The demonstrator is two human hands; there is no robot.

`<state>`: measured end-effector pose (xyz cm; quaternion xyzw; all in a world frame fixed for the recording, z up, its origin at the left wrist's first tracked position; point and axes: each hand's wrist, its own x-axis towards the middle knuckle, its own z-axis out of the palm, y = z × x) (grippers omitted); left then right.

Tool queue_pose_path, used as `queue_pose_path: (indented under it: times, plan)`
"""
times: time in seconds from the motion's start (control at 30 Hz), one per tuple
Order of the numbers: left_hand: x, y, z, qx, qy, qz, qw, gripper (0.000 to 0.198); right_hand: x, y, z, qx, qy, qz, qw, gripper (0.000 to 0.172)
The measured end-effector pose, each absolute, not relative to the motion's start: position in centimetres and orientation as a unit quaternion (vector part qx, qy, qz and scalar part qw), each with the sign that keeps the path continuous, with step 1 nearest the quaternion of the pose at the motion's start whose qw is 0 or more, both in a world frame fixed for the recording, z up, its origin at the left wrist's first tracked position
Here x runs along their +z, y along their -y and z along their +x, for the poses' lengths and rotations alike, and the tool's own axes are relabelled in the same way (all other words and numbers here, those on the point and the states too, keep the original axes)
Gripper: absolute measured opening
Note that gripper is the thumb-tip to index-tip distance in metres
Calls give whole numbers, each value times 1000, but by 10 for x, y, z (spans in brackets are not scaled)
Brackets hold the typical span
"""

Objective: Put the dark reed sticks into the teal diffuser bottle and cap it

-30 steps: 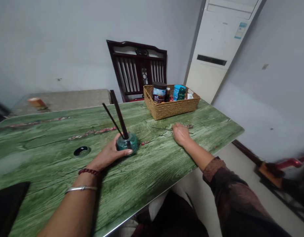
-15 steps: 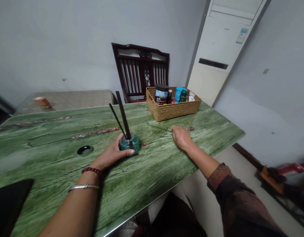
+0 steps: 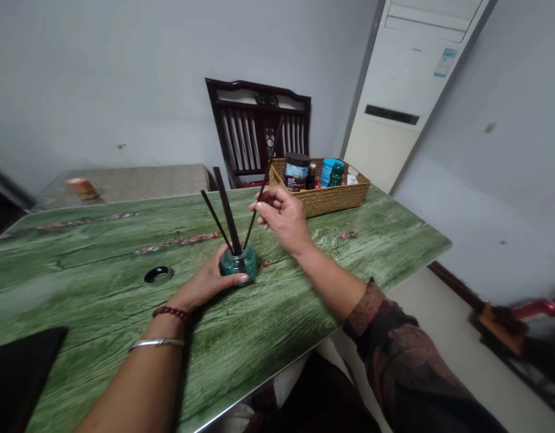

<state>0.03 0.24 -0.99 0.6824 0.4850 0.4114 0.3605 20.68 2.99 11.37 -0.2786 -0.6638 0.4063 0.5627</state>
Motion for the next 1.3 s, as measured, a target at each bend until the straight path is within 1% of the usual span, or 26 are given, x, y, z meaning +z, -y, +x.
queue_pose_path:
  times: [0.13, 0.23, 0.37, 0.4, 0.5, 0.53, 0.6, 0.73, 0.9, 1.03, 1.1, 1.2, 1.3]
  plan:
    - [-8, -1, 1, 410, -485, 679, 368, 77, 97, -41, 189, 428, 664, -275, 548, 26]
    - [-8, -1, 1, 410, -485, 677, 371, 80, 81, -45, 179, 420, 675, -293, 531, 22]
    - [-11, 0, 1, 418, -464, 684, 378, 81, 58, -37, 174, 353, 722, -354, 478, 10]
    - [-12, 1, 1, 424, -460, 684, 376, 81, 51, -35, 176, 329, 734, -372, 463, 10]
    - [-12, 2, 0, 422, -457, 683, 382, 76, 29, -34, 191, 256, 756, -408, 443, 24]
    - [-11, 3, 0, 418, -462, 682, 383, 76, 21, -37, 198, 232, 760, -421, 437, 26]
    - [-10, 3, 0, 410, -474, 679, 382, 75, 4, -45, 213, 199, 767, -457, 403, 26]
    - [-5, 8, 2, 402, -508, 677, 350, 75, -23, -55, 230, 182, 773, -522, 310, 23]
    - [2, 20, 8, 385, -565, 674, 279, 68, -21, -50, 228, 191, 772, -540, 275, 24]
    - [9, 23, 12, 369, -589, 672, 255, 63, -9, -47, 224, 193, 784, -547, 221, 15]
    - [13, 20, 12, 357, -599, 672, 251, 62, -7, -47, 222, 183, 795, -544, 196, 22]
    - [19, 10, 5, 337, -613, 669, 249, 65, -7, -46, 219, 179, 799, -542, 191, 31]
    - [24, -6, -7, 319, -630, 664, 246, 70, -9, -46, 220, 189, 796, -537, 207, 29]
